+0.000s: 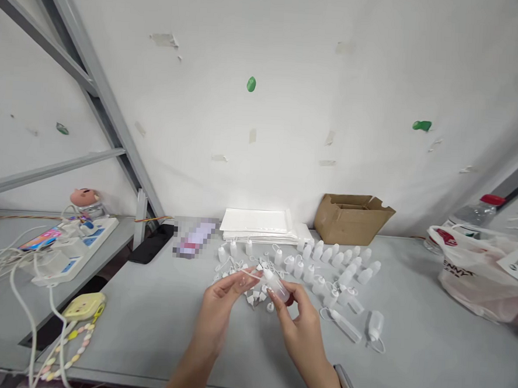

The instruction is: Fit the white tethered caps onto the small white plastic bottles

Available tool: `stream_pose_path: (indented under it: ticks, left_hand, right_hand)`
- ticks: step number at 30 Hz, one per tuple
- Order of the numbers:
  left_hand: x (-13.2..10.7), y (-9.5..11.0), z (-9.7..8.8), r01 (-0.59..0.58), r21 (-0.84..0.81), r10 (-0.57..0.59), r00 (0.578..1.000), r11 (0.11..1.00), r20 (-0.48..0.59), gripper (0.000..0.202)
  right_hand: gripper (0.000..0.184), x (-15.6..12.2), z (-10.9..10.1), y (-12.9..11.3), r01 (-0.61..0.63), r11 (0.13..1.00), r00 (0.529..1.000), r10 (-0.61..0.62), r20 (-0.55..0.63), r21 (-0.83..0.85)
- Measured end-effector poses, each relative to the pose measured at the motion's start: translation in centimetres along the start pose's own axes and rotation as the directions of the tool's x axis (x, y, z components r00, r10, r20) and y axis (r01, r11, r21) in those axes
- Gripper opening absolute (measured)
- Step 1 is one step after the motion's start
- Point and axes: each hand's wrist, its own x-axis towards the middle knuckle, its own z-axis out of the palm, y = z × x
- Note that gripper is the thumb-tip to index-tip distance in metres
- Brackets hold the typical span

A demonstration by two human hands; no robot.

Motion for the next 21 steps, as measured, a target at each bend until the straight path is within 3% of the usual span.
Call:
stream_pose_path:
  ticks: [5, 10, 13, 15, 18, 21]
  left_hand:
    - [0.8, 0.3, -0.1, -0.006, -0.142, -0.013, 0.991, 0.990, -0.136, 0.021]
    - [-0.7, 0.4, 0.2, -0.108, 0.005, 0.107, 0.972, 0.994, -0.209, 0.018]
    - [-1.5, 0.6, 0.5, -0.196, 0.071, 0.207, 0.947, 0.978, -0.247, 0.017]
    - [-1.4, 0.9, 0.6, -0.223, 0.025, 0.222, 0.940, 0.975, -0.260, 0.017]
    - [-0.8, 1.2, 0.6, -0.144, -0.184, 0.103, 0.971, 0.972, -0.214, 0.018]
    - [-0.4, 1.3, 0.8, 0.069, -0.421, -0.131, 0.984, 0.905, -0.122, 0.011]
  right_hand:
    - [0.014, -0.4, 0.3, 0.4, 0.119, 0.987, 0.993, -0.118, 0.008, -0.110]
    - [0.015, -0.7, 0.4, 0.9, 0.164, 0.968, 0.986, -0.165, 0.007, -0.189]
    - [0.016, -0.7, 0.1, 0.2, 0.141, 0.981, 0.990, -0.141, 0.014, -0.134]
    - [0.016, -0.7, -0.1, -0.5, 0.072, 0.996, 0.995, -0.068, 0.078, -0.059]
    - [0.015, -0.9, -0.6, -1.5, -0.030, 0.999, 0.978, 0.021, 0.210, 0.038]
    - [0.014, -1.1, -0.9, -1.9, -0.001, 0.998, 0.976, -0.014, 0.219, 0.068]
